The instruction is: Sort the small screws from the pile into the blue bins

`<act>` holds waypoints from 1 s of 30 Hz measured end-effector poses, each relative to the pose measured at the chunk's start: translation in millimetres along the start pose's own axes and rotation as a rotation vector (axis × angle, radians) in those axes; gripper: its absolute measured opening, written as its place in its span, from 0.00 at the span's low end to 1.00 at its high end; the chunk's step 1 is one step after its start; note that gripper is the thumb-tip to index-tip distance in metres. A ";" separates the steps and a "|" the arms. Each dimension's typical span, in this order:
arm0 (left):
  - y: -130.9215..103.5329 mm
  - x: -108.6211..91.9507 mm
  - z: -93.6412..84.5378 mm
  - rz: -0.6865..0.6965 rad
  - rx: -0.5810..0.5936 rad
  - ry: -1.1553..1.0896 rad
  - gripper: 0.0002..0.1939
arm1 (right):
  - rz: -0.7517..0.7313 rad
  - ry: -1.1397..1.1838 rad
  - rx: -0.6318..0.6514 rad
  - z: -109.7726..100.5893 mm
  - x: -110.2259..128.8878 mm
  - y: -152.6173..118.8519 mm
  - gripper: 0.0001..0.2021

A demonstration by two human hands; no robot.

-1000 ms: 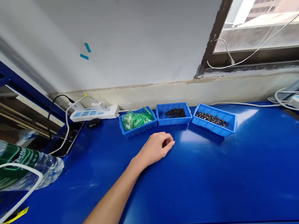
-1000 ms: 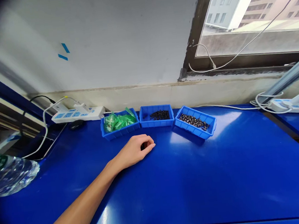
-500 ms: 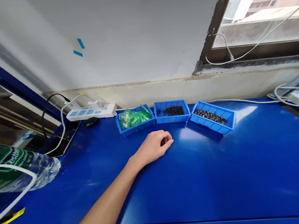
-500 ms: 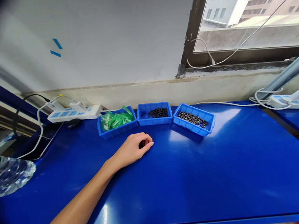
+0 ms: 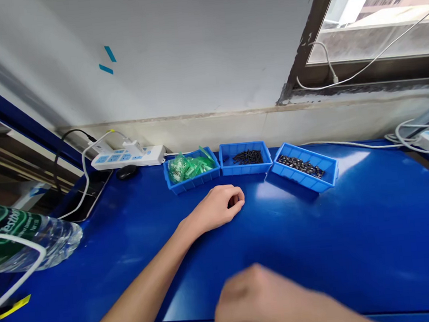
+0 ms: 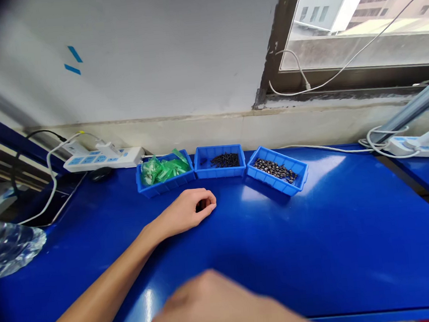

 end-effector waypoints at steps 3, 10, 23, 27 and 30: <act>5.4 -4.4 -4.7 0.024 -0.013 0.056 0.07 | 0.129 -0.099 -0.420 -83.3 -37.1 6.6 0.17; 24.5 -21.8 -37.4 0.213 -0.425 0.487 0.08 | 0.176 -0.371 -1.041 -169.4 -87.3 -20.4 0.17; 35.9 -10.5 -16.7 0.292 -0.293 0.690 0.14 | 0.298 -0.569 -1.064 -167.5 -95.5 -39.1 0.09; 28.6 -9.4 -12.7 0.335 -0.346 0.688 0.14 | 0.298 -0.565 -1.057 -166.4 -100.9 -39.6 0.10; 24.8 -6.4 -10.1 0.349 -0.376 0.671 0.14 | 0.307 -0.564 -1.069 -168.7 -102.1 -41.5 0.10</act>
Point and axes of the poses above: each hand's wrist, its own y-axis towards the middle knuckle, its own z-axis out of the palm, x = y × z, the point moved 7 cm from there along y, towards the middle knuckle, and after that the axes turned 3 degrees about -x, right-handed, at the moved point
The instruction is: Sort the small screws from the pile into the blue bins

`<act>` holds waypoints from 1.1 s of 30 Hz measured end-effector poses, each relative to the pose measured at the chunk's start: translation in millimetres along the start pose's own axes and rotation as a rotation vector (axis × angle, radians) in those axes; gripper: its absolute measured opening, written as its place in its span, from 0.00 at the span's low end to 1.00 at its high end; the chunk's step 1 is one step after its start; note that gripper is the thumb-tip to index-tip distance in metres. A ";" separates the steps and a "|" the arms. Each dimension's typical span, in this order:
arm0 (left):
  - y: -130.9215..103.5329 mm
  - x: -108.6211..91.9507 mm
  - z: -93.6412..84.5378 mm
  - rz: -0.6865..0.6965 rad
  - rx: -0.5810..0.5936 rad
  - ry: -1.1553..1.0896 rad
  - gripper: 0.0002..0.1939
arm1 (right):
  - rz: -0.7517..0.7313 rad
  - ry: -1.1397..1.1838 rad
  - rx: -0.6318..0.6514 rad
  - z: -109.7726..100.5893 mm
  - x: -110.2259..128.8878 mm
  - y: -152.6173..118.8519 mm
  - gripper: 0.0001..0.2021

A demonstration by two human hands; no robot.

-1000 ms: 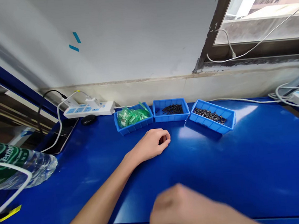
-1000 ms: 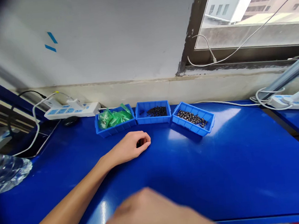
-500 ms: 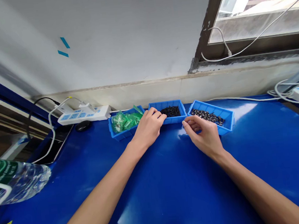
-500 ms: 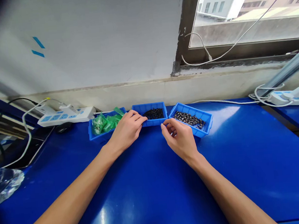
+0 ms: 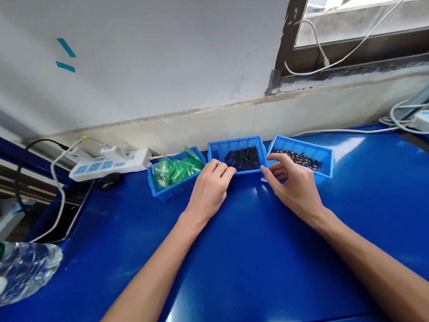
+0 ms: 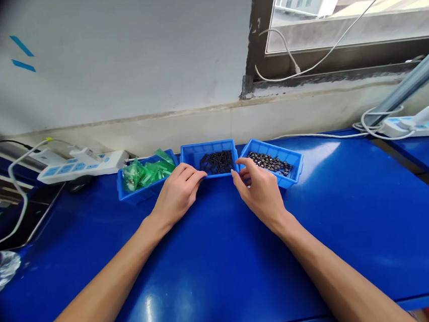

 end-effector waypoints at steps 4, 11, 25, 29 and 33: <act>-6.5 1.0 0.5 -0.009 -0.048 -0.022 0.17 | 0.034 0.023 -0.002 -2.4 -3.5 2.3 0.10; -8.6 2.0 2.0 -0.029 -0.006 -0.048 0.18 | 0.095 0.089 -0.013 -4.0 -4.4 3.9 0.14; -5.4 -19.6 1.7 0.094 0.247 0.018 0.09 | 0.164 0.242 0.202 2.8 -12.4 8.7 0.12; -5.3 -23.9 -2.0 0.032 0.185 -0.071 0.12 | 0.111 0.249 0.368 8.5 -8.0 6.1 0.16; -6.3 -28.1 -3.0 -0.002 0.104 -0.072 0.12 | 0.030 0.172 0.411 8.3 -6.6 5.6 0.14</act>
Point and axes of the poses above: each hand's wrist, its own y-axis towards the middle knuckle, its own z-axis out of the palm, x = y × z, the point moved 7 cm from there along y, towards the middle knuckle, and after that the axes turned 3 degrees about -x, right-handed, at the moved point
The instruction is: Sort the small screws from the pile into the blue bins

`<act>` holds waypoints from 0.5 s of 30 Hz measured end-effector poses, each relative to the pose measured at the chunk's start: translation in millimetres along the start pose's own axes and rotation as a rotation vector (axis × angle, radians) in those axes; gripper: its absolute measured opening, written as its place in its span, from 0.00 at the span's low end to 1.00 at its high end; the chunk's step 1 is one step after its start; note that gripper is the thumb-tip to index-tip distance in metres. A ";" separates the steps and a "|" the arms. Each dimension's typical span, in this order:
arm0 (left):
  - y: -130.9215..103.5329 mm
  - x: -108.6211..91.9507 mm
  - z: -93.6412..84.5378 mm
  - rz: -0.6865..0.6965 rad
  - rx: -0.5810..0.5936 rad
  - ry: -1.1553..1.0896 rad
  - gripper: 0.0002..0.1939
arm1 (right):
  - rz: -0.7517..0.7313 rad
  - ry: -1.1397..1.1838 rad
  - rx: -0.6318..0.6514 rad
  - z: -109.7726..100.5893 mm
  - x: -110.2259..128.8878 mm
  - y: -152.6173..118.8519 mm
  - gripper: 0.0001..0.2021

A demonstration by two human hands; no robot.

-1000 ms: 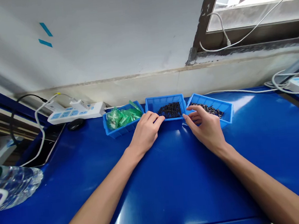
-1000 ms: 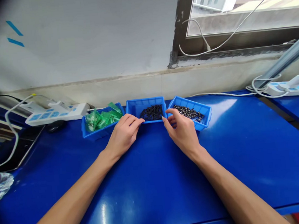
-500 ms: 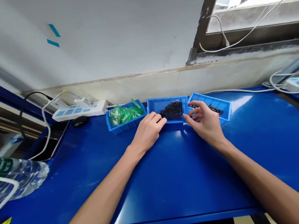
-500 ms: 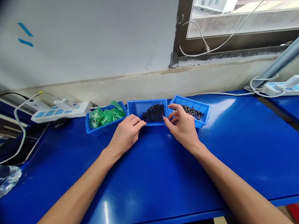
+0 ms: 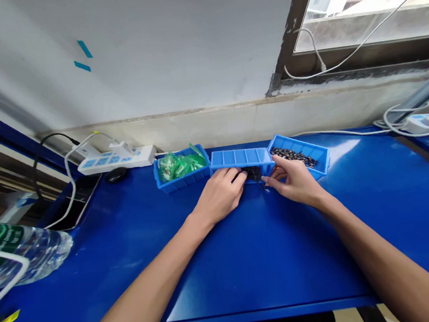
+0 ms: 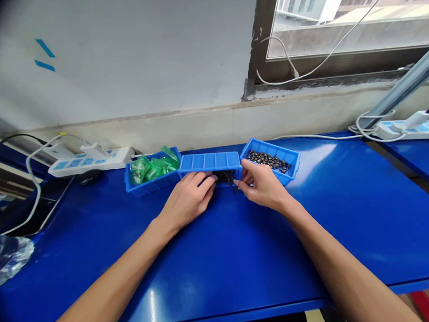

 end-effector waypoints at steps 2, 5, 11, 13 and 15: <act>-0.4 -2.4 1.6 0.009 -0.017 -0.008 0.14 | -0.031 -0.046 0.009 -1.1 0.1 0.2 0.08; -0.4 -3.9 4.7 0.008 -0.011 -0.018 0.18 | -0.108 -0.114 0.007 -3.8 3.3 -0.1 0.03; -1.9 -1.8 12.9 -0.066 0.135 -0.061 0.25 | -0.311 -0.252 -0.021 -6.8 16.8 -5.0 0.04; -2.4 0.0 12.8 -0.098 0.160 -0.074 0.26 | -0.356 -0.297 -0.031 -7.3 21.0 -6.5 0.04; -2.2 2.3 12.2 -0.121 0.178 -0.063 0.28 | -0.387 -0.316 -0.046 -8.5 25.0 -7.4 0.05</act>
Point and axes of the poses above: each hand's wrist, its own y-axis towards the middle knuckle, its own z-axis out of the palm, x = y × z, the point moved 7 cm from there along y, towards the middle knuckle, and after that the axes turned 3 degrees about -x, right-handed, at the moved point
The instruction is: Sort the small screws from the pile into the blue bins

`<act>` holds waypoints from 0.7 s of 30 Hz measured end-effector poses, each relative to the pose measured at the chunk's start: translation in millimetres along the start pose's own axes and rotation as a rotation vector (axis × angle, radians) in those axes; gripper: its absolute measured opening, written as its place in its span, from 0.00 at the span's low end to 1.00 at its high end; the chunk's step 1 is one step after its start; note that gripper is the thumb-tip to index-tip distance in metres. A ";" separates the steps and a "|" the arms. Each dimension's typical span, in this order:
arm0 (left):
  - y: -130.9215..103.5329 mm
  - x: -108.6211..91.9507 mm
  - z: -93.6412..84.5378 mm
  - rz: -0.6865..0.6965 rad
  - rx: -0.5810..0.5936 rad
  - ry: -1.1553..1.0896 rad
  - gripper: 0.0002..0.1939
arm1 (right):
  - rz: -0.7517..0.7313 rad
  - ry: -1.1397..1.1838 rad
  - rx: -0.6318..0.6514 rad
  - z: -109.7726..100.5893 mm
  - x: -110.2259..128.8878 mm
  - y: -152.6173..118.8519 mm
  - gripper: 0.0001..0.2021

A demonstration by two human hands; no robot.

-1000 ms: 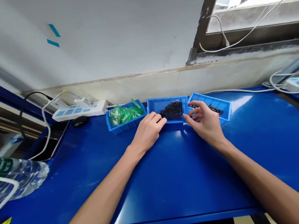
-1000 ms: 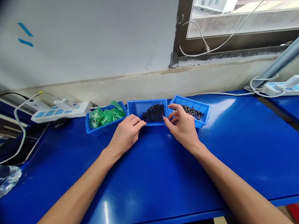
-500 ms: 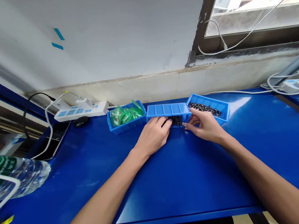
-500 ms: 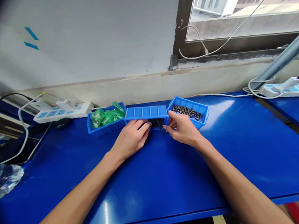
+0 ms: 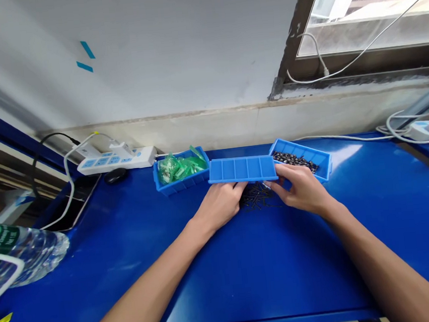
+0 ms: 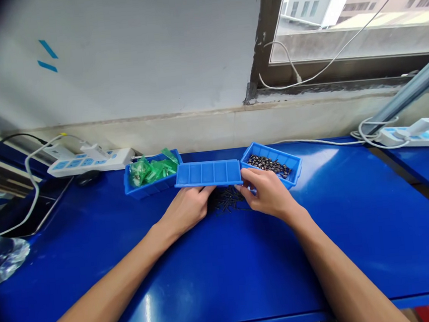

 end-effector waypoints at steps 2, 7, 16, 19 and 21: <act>0.9 1.6 -1.7 -0.004 0.006 0.036 0.30 | -0.012 -0.007 -0.031 -3.4 2.4 0.9 0.06; 4.4 -0.1 -14.6 0.103 -0.111 0.130 0.29 | 0.003 0.016 -0.163 -14.1 3.1 2.1 0.11; 28.7 3.5 -43.6 0.294 -0.275 0.215 0.16 | 0.245 0.462 -0.327 -16.6 -17.4 2.6 0.10; 45.6 14.8 -48.6 0.212 -0.185 0.162 0.17 | 0.267 0.271 -0.411 -34.6 -25.4 0.8 0.11; 56.2 26.7 -49.5 0.101 -0.114 0.098 0.20 | 0.231 -0.011 -0.417 -48.2 -29.8 -2.0 0.12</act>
Point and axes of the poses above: each hand's wrist, its own y-axis towards the middle knuckle, its own z-axis out of the palm, x = y × z, the point moved 7 cm from there along y, towards the middle knuckle, and after that the axes turned 3 degrees about -x, right-handed, at the moved point
